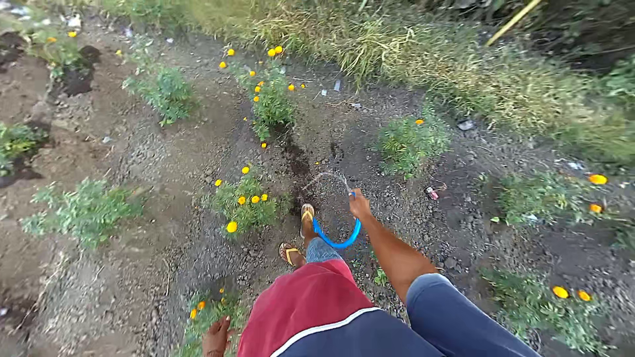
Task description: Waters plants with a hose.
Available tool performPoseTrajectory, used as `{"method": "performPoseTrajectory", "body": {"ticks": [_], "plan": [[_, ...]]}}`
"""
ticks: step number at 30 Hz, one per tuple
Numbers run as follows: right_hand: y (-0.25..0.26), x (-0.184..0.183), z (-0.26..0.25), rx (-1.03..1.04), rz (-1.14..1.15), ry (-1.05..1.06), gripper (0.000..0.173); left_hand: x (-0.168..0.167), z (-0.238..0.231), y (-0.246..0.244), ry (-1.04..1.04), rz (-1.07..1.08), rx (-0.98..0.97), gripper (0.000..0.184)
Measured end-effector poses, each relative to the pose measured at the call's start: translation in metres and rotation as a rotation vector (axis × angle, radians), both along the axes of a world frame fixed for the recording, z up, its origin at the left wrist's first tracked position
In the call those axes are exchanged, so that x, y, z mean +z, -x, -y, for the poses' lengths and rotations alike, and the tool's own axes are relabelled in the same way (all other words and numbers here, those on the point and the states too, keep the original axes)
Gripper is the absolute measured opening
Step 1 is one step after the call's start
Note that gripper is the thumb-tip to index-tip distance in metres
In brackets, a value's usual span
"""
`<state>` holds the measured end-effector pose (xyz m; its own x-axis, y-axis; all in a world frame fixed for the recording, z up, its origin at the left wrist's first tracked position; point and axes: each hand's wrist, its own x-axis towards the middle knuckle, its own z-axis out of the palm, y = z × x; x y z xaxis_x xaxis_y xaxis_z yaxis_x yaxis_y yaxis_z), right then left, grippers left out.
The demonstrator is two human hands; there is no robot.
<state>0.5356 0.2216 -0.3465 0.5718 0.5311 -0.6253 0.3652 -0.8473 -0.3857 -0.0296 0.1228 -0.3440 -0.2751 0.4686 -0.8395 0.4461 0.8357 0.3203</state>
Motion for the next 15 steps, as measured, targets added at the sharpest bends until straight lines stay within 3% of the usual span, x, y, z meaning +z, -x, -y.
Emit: {"method": "performPoseTrajectory", "body": {"ticks": [4, 9, 15], "plan": [[-0.022, 0.007, 0.002, -0.217, 0.145, -0.210, 0.042, -0.003, -0.002, -0.012, 0.031, 0.010, -0.048, 0.037], [-0.032, 0.033, -0.032, 0.040, 0.111, -0.170, 0.042, -0.016, -0.020, -0.019, 0.126, -0.035, -0.065, 0.038], [-0.042, 0.041, -0.085, 0.222, 0.026, -0.208, 0.040, -0.019, -0.078, -0.060, 0.026, 0.031, 0.016, 0.038]]}}
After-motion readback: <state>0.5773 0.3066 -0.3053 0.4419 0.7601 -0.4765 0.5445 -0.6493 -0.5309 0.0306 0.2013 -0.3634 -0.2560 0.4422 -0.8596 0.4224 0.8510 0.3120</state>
